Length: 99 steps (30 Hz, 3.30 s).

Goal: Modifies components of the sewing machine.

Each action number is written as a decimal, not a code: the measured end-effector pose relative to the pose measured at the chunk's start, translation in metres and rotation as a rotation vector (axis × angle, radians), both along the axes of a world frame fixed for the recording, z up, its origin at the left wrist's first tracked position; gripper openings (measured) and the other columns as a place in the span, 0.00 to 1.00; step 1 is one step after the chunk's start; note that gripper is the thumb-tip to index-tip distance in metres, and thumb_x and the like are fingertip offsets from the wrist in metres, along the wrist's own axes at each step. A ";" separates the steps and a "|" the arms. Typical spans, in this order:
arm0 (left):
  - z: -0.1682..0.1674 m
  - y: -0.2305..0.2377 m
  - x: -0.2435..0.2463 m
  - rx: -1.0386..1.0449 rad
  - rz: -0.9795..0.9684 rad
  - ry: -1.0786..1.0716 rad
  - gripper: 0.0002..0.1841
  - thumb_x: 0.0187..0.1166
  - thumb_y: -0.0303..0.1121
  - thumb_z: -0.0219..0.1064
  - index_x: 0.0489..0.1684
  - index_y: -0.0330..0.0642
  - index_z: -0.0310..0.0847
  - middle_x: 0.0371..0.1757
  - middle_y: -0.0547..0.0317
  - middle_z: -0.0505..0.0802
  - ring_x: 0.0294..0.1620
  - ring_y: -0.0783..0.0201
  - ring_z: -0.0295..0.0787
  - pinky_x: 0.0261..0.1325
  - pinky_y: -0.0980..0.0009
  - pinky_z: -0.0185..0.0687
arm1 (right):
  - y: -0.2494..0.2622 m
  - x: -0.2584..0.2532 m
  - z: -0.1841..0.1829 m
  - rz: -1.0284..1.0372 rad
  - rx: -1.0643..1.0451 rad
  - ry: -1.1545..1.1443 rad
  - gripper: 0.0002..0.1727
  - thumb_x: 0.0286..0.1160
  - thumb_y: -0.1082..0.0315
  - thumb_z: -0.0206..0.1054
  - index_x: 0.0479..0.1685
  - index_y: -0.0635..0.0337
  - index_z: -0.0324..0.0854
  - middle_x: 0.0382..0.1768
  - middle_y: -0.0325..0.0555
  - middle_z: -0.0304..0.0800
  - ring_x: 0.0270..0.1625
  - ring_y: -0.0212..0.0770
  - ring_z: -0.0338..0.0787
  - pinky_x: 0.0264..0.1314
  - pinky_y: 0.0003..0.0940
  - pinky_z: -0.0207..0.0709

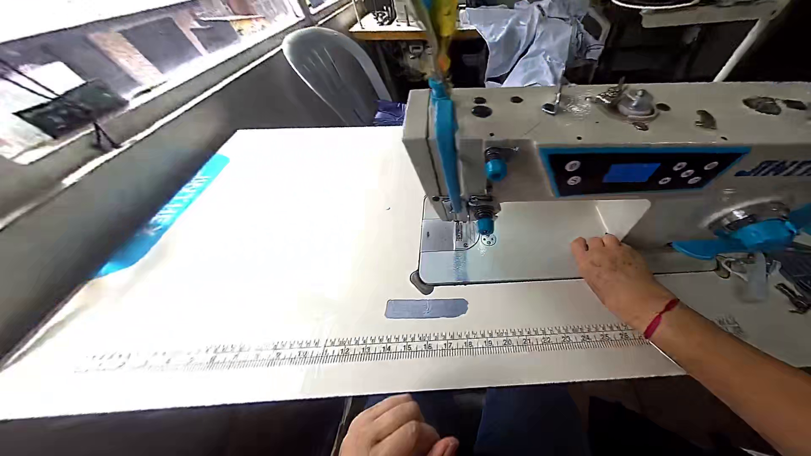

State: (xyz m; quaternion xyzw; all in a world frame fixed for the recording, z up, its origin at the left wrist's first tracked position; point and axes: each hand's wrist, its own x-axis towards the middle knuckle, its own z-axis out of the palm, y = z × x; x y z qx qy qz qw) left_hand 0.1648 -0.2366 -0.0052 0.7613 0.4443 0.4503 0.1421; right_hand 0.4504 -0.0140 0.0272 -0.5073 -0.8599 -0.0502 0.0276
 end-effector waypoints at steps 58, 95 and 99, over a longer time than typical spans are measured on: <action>-0.005 0.080 -0.043 -0.179 -0.146 -0.778 0.12 0.78 0.27 0.71 0.56 0.37 0.92 0.45 0.57 0.98 0.42 0.69 0.96 0.50 0.74 0.93 | -0.082 -0.147 -0.003 0.502 -0.136 1.040 0.04 0.72 0.68 0.74 0.36 0.59 0.88 0.33 0.36 0.90 0.37 0.20 0.88 0.43 0.11 0.83; 0.018 0.239 -0.039 -0.262 0.151 -0.083 0.01 0.69 0.25 0.76 0.32 0.40 0.91 0.32 0.61 0.94 0.35 0.75 0.87 0.45 0.71 0.79 | 0.013 -0.130 -0.024 0.080 -0.088 0.666 0.10 0.79 0.74 0.64 0.43 0.61 0.93 0.42 0.54 0.92 0.51 0.51 0.89 0.56 0.48 0.78; 0.017 0.241 -0.039 -0.253 0.130 -0.088 0.01 0.69 0.26 0.76 0.32 0.40 0.91 0.30 0.63 0.93 0.34 0.79 0.87 0.43 0.75 0.78 | 0.014 -0.128 -0.026 0.085 -0.093 0.680 0.10 0.79 0.73 0.64 0.42 0.60 0.93 0.42 0.52 0.92 0.49 0.50 0.88 0.54 0.47 0.77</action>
